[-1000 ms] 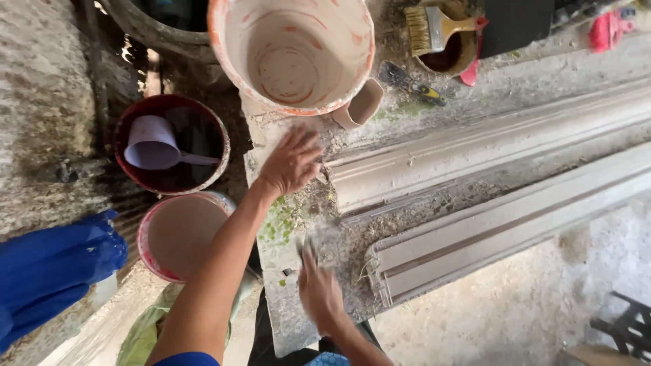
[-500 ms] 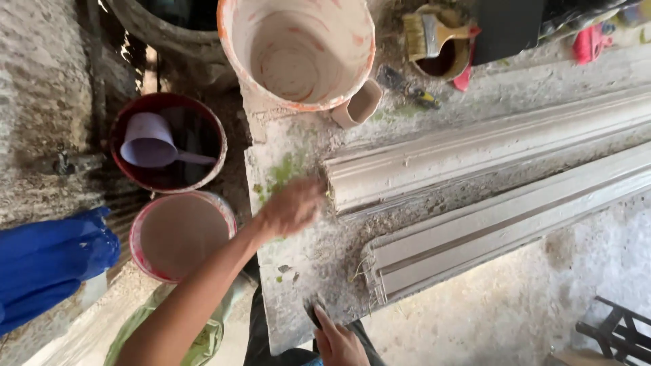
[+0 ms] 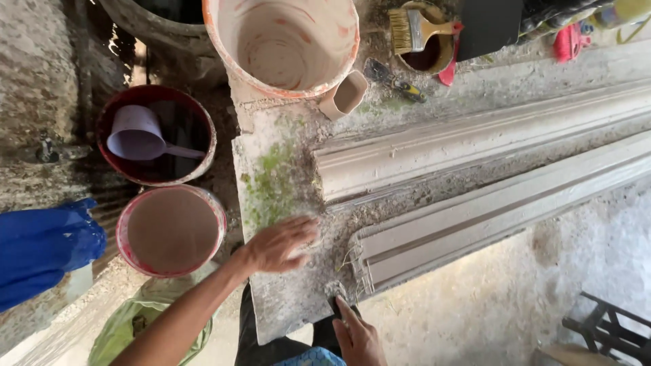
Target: The person uses a sanding block to smooth the edges and surfaces of long white moulding pieces resting on a workbench. They repeatedly move the mouldings to access different sections and sand them thoroughly.
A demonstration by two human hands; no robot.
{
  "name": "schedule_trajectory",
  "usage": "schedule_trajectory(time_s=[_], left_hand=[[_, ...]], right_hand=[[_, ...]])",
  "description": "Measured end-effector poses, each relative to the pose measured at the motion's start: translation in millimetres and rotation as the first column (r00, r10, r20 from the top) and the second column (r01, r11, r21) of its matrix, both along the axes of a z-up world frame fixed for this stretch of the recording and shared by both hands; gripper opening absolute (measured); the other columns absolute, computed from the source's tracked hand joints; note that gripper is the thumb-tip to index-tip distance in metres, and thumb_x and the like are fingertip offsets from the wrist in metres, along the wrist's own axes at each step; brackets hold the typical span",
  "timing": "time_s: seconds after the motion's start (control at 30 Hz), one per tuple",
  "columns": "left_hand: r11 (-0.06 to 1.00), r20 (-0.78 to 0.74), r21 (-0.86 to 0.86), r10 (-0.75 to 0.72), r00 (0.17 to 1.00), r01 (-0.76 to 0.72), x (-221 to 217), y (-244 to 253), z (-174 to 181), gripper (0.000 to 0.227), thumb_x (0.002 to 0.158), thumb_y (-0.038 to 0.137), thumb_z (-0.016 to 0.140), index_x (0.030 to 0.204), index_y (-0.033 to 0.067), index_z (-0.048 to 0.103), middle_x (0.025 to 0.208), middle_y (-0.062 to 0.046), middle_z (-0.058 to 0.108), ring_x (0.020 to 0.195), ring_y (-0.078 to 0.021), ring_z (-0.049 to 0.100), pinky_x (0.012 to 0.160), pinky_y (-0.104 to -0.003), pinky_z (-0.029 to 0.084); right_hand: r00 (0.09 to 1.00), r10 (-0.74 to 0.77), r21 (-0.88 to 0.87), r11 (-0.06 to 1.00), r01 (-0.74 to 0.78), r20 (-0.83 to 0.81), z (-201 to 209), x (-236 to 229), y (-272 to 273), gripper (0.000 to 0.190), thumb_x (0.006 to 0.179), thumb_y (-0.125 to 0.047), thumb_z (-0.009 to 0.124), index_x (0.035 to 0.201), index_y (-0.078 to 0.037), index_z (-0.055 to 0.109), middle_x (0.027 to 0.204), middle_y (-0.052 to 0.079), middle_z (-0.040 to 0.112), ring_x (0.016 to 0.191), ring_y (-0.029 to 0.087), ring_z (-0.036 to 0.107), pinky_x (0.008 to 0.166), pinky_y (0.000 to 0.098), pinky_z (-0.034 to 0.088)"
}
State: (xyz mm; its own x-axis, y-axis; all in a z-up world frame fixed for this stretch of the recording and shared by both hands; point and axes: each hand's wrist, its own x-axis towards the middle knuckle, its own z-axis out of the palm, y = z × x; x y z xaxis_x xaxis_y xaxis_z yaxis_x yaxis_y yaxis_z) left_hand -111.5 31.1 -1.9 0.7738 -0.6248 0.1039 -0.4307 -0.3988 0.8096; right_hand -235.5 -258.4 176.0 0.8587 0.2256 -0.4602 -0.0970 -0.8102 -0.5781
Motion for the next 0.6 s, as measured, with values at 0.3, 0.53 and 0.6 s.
schedule_trajectory(time_s=[0.3, 0.53, 0.6], left_hand=[[0.874, 0.077, 0.418, 0.236, 0.969, -0.247, 16, -25, 106, 0.085, 0.077, 0.068, 0.067, 0.147, 0.0226, 0.050, 0.164, -0.017, 0.027, 0.154, -0.0423, 0.021, 0.119, -0.062, 0.011], [0.719, 0.342, 0.335, 0.509, 0.790, -0.609, -49, -100, 10, 0.038, 0.095, 0.029, 0.068, 0.129, 0.0103, 0.066, 0.150, -0.009, 0.054, 0.144, -0.0273, 0.043, 0.126, -0.041, 0.030], [0.659, 0.263, 0.295, 0.640, 0.722, -0.692, -77, -94, 34, 0.033, 0.092, 0.018, 0.070, 0.124, 0.0073, 0.065, 0.139, -0.011, 0.060, 0.135, -0.0310, 0.050, 0.115, -0.044, 0.040]], right_hand=[[0.967, 0.017, -0.075, 0.997, -0.037, -0.253, 40, 59, -5, 0.050, 0.096, -0.023, 0.063, 0.144, -0.014, 0.056, 0.083, 0.022, 0.077, 0.065, 0.025, 0.073, 0.062, 0.0390, 0.057], [0.918, 0.362, 0.115, 0.931, -0.346, -0.161, 29, 108, -68, 0.049, 0.097, -0.022, 0.063, 0.143, -0.008, 0.055, 0.114, 0.024, 0.076, 0.095, 0.029, 0.080, 0.075, 0.0372, 0.062], [0.906, 0.403, 0.089, 0.915, -0.394, -0.133, 25, 123, -77, 0.049, 0.095, -0.021, 0.065, 0.141, -0.008, 0.056, 0.114, 0.024, 0.076, 0.099, 0.033, 0.079, 0.078, 0.0386, 0.061]])
